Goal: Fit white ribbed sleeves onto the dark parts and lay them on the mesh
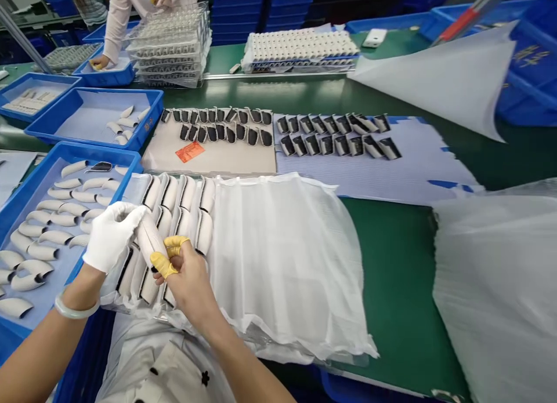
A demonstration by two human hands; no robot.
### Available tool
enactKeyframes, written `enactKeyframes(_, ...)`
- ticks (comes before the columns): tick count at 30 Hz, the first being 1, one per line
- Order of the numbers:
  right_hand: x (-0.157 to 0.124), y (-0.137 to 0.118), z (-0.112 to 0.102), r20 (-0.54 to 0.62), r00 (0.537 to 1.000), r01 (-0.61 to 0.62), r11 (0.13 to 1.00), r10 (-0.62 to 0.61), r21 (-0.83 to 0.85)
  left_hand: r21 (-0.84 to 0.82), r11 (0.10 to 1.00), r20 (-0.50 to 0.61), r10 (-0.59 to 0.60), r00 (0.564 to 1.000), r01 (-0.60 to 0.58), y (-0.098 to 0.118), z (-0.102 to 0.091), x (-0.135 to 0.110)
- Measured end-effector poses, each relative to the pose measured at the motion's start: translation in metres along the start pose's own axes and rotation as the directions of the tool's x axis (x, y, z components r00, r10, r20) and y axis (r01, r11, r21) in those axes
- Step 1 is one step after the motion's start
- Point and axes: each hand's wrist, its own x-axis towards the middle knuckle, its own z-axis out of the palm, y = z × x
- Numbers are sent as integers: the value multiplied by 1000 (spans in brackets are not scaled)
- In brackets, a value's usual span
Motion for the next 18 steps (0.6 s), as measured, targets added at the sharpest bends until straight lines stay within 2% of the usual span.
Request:
enactKeyframes(2,1,0,-14,-66,998,17,1000,-18,-8,107,985,75,130,989,-138,9,13,4)
enactKeyframes(5,3,1,-36,-189,976,85,991,-104,-107,184,947,243,217,945,-265,23,35,17)
enactKeyframes(7,6,1,-49,-258,946,125,954,-198,-274,240,884,351,307,885,-402,32,52,31)
enactKeyframes(10,14,-1,-68,-319,890,125,848,-325,-515,256,780,499,400,769,-571,41,79,59)
enactKeyframes(14,29,-3,-92,-336,852,89,745,-400,-661,206,738,583,435,686,-643,45,117,96)
enactKeyframes(18,42,0,-111,-274,836,73,590,-476,-804,209,704,599,457,658,-679,36,148,122)
